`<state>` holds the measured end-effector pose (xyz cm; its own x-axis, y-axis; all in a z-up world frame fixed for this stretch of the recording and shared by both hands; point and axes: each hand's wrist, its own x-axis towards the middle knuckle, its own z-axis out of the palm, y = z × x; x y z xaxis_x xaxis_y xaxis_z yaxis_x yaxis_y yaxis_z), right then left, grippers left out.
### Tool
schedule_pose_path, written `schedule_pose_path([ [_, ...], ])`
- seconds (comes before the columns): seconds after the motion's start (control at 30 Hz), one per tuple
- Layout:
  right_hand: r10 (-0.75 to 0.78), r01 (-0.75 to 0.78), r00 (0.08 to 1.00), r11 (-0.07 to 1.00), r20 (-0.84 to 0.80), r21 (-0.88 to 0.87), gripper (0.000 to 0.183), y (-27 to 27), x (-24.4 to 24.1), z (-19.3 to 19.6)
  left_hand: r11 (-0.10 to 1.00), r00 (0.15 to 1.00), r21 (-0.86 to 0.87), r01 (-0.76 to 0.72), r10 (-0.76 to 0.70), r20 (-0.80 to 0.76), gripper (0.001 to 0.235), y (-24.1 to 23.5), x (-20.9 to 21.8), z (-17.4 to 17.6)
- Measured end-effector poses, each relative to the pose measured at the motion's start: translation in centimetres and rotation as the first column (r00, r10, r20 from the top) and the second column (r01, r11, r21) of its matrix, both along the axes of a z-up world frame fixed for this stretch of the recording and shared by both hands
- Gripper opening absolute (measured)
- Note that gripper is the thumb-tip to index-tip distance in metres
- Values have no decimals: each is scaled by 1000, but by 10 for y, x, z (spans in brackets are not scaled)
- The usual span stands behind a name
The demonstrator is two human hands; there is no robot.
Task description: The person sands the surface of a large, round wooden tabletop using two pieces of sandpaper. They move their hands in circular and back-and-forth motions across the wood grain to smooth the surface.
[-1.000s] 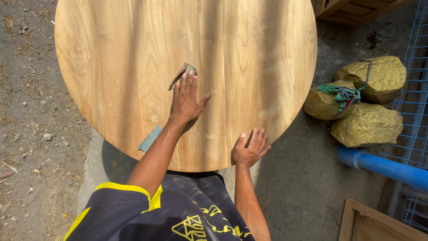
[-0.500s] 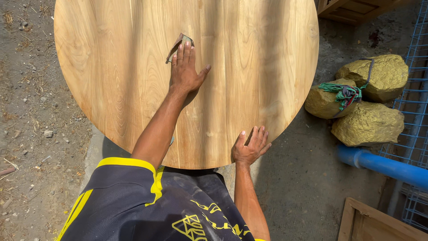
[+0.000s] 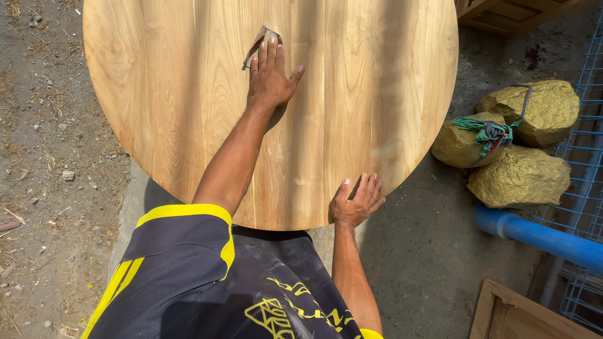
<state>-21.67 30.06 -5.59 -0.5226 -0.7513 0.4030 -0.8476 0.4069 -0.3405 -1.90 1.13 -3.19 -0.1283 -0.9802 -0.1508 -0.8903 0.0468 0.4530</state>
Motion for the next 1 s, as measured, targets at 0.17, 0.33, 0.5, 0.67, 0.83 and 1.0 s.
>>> schedule_pose_path([
  [0.17,0,0,1000,1000,20,0,46,-2,-1,-1,994,995,35,102,-102,-17,80,104,-12,35],
  [0.33,-2,2,1000,1000,28,10,47,-2,0,1,977,979,66,203,-201,-37,77,129,-2,42],
  [0.5,-1,1,1000,1000,24,-15,45,-2,0,-1,996,996,-35,86,-85,37,78,13,18,2],
  [0.67,-30,22,992,998,125,66,50,-6,9,18,990,999,135,31,-36,40,83,10,4,29],
  [0.83,19,-20,998,1000,58,15,45,-1,4,11,968,969,67,243,-246,32,86,140,-4,57],
  [1.0,3,-4,998,1000,64,21,46,-3,5,12,842,841,11,540,-540,24,85,211,3,39],
])
